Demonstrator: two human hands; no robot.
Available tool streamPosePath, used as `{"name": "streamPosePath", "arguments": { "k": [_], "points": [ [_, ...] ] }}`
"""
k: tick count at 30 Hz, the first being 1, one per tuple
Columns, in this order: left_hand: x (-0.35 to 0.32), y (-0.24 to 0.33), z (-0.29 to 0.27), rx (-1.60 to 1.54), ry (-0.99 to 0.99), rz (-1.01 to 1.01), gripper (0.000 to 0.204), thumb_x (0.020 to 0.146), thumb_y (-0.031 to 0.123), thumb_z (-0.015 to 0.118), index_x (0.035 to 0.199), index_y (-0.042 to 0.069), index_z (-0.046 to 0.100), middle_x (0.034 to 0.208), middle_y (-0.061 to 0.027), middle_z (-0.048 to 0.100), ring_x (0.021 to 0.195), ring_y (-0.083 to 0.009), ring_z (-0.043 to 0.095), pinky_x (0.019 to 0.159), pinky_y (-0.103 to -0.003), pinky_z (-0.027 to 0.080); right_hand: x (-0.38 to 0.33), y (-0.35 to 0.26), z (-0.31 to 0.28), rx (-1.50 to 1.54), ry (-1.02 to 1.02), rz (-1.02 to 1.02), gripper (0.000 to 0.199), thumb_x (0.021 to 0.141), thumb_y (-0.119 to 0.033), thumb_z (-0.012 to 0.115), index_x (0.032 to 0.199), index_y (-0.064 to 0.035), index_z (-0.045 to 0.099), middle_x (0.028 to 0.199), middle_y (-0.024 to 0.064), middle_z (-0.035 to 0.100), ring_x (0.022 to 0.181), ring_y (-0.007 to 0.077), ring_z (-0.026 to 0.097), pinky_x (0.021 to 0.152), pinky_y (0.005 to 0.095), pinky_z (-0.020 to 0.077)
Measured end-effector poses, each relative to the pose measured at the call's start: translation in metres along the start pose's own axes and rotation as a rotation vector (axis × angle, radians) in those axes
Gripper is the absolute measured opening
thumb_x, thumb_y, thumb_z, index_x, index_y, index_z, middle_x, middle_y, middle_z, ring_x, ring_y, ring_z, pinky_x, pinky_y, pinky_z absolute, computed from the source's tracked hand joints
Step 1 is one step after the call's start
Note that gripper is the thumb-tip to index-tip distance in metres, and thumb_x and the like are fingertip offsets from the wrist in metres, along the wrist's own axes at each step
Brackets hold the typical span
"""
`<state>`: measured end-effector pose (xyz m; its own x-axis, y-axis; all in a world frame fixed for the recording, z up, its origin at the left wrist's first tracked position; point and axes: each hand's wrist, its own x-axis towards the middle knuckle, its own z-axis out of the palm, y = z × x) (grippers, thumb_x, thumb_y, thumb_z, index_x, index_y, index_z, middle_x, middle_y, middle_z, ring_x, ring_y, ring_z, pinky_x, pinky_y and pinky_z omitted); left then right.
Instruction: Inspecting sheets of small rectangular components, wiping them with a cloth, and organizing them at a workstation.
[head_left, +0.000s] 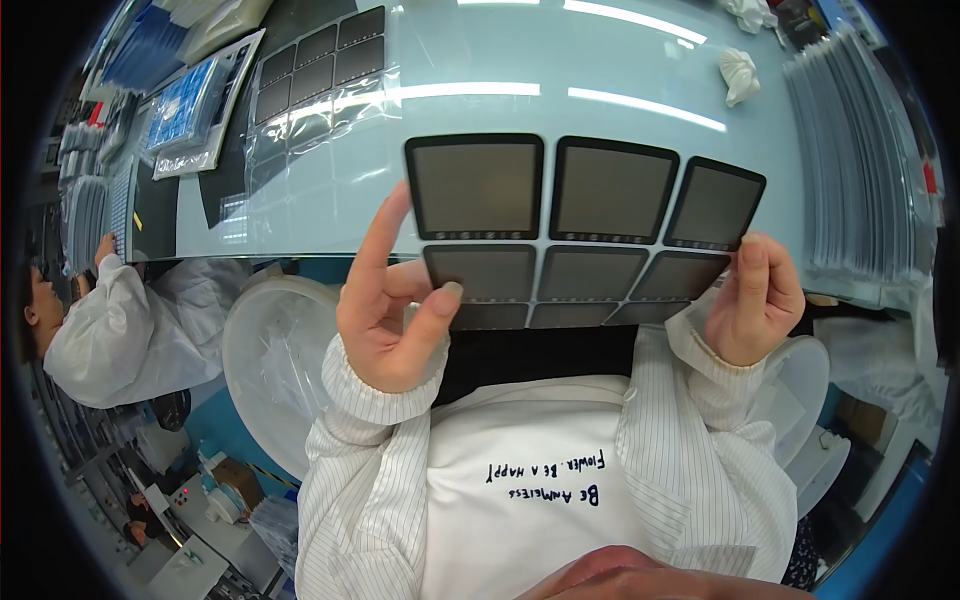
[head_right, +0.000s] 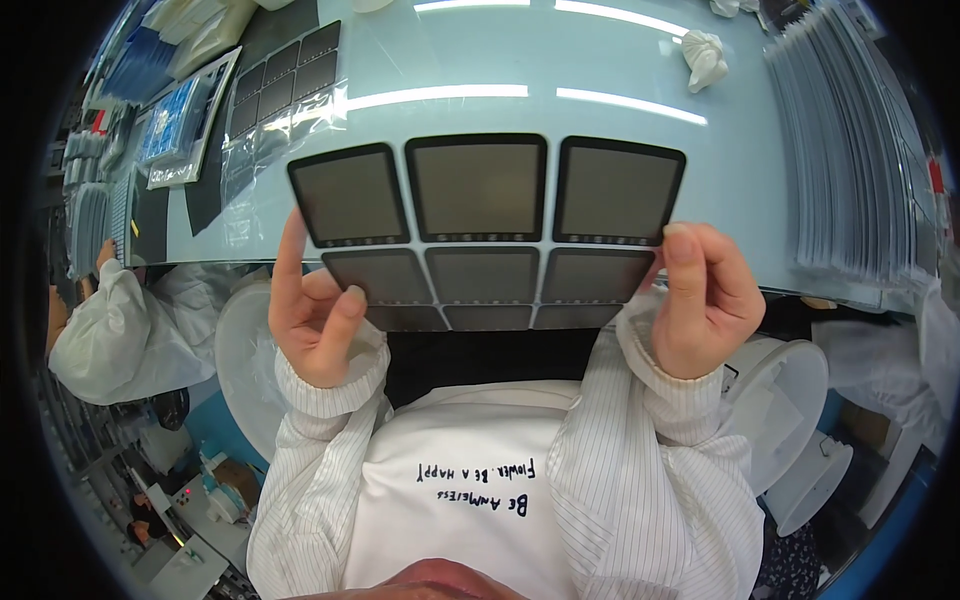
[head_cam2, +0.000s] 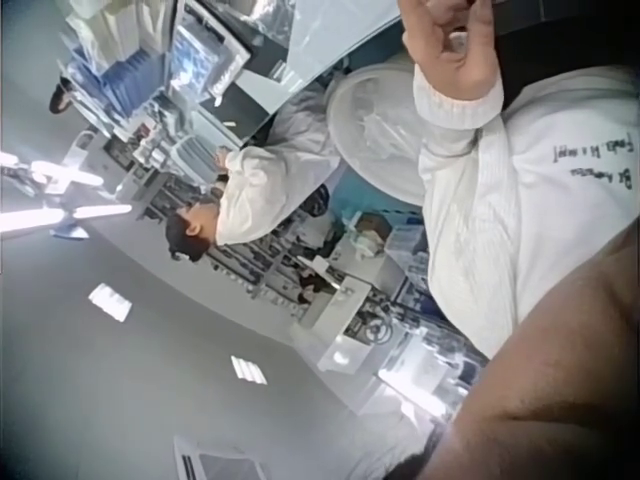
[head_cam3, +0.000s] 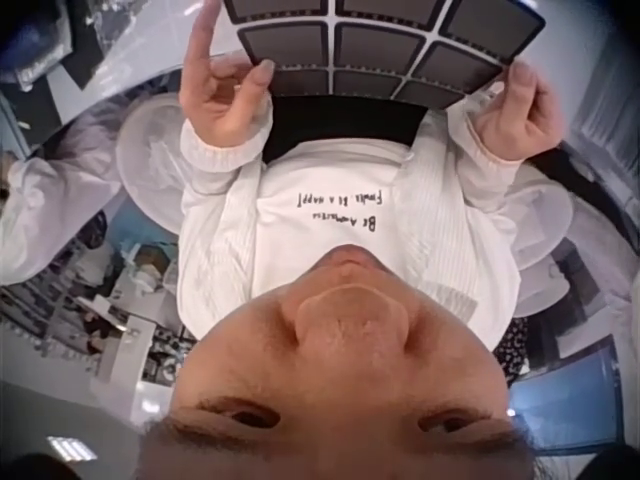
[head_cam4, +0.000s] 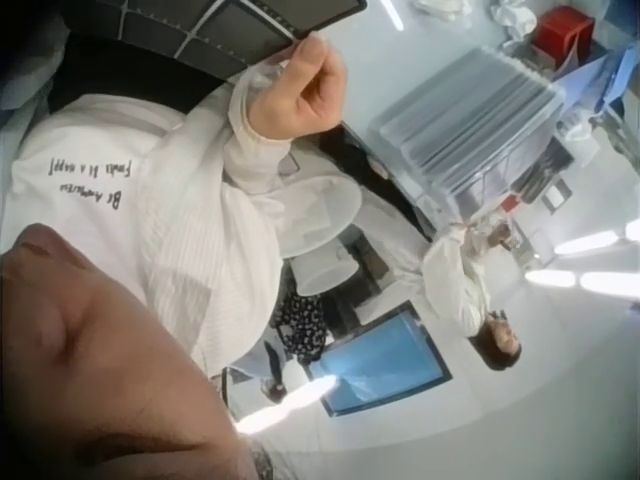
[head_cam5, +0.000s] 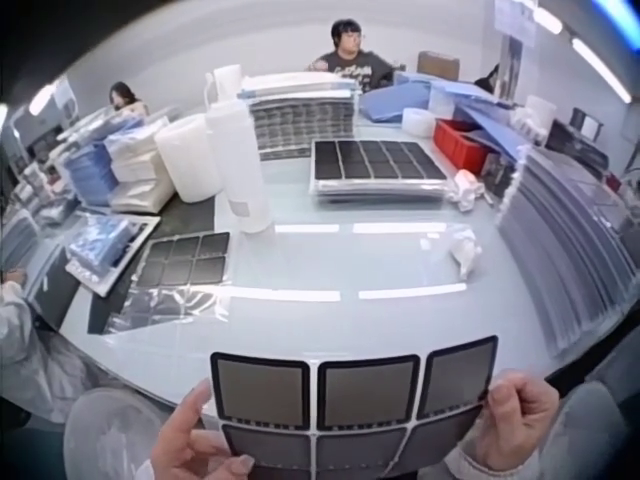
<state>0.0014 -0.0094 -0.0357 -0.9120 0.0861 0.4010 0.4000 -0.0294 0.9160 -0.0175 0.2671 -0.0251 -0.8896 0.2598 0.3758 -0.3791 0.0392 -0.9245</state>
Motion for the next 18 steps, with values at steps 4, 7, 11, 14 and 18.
{"name": "streamPosePath", "arguments": {
  "k": [4, 7, 11, 14, 18],
  "points": [
    [-0.002, 0.003, -0.003, -0.011, 0.087, -0.088, 0.067, 0.083, -0.005, 0.054, 0.14, -0.009, 0.019, 0.091, -0.0168, 0.068, 0.068, -0.007, 0.06, 0.064, -0.016, 0.042, 0.0, -0.004, 0.007, -0.055, -0.036, -0.023, 0.01, 0.088, -0.003, 0.059, 0.088, 0.0054, 0.063, 0.076, 0.0041, 0.061, 0.067, 0.0086, 0.05, 0.064, 0.021, 0.0385],
    [0.0, 0.001, -0.007, 0.022, 0.102, -0.09, 0.067, 0.083, -0.005, 0.054, 0.141, -0.007, 0.02, 0.085, -0.0135, 0.068, 0.062, -0.0046, 0.056, 0.059, -0.014, 0.039, 0.003, -0.004, 0.013, -0.06, -0.024, -0.073, 0.008, 0.087, -0.002, 0.06, 0.086, 0.0045, 0.063, 0.067, 0.0045, 0.061, 0.053, 0.0065, 0.05, 0.05, 0.0183, 0.0373],
    [-0.001, -0.001, -0.004, 0.083, 0.178, -0.102, 0.066, 0.083, -0.003, 0.053, 0.141, -0.006, 0.021, 0.086, -0.0127, 0.068, 0.061, -0.0033, 0.055, 0.061, -0.014, 0.037, 0.003, -0.01, 0.016, -0.045, -0.075, -0.042, 0.008, 0.087, -0.003, 0.06, 0.085, 0.0049, 0.063, 0.069, 0.0046, 0.06, 0.057, 0.0068, 0.049, 0.054, 0.0189, 0.037],
    [-0.005, -0.003, -0.008, 0.079, 0.188, -0.129, 0.066, 0.084, -0.001, 0.052, 0.142, -0.005, 0.02, 0.09, -0.0144, 0.068, 0.071, -0.0063, 0.06, 0.07, -0.016, 0.039, 0.002, -0.013, 0.015, -0.064, -0.09, -0.014, 0.011, 0.087, -0.005, 0.059, 0.085, 0.0053, 0.062, 0.072, 0.0049, 0.06, 0.062, 0.0083, 0.048, 0.058, 0.0203, 0.0374],
    [-0.004, -0.003, -0.006, 0.051, 0.171, -0.112, 0.066, 0.085, -0.001, 0.052, 0.142, -0.005, 0.02, 0.096, -0.0176, 0.067, 0.077, -0.0088, 0.063, 0.073, -0.018, 0.042, 0.003, -0.012, 0.013, -0.069, -0.099, -0.031, 0.011, 0.088, -0.005, 0.059, 0.085, 0.0054, 0.062, 0.071, 0.0048, 0.06, 0.062, 0.0085, 0.048, 0.059, 0.0205, 0.0375]
  ]
}}
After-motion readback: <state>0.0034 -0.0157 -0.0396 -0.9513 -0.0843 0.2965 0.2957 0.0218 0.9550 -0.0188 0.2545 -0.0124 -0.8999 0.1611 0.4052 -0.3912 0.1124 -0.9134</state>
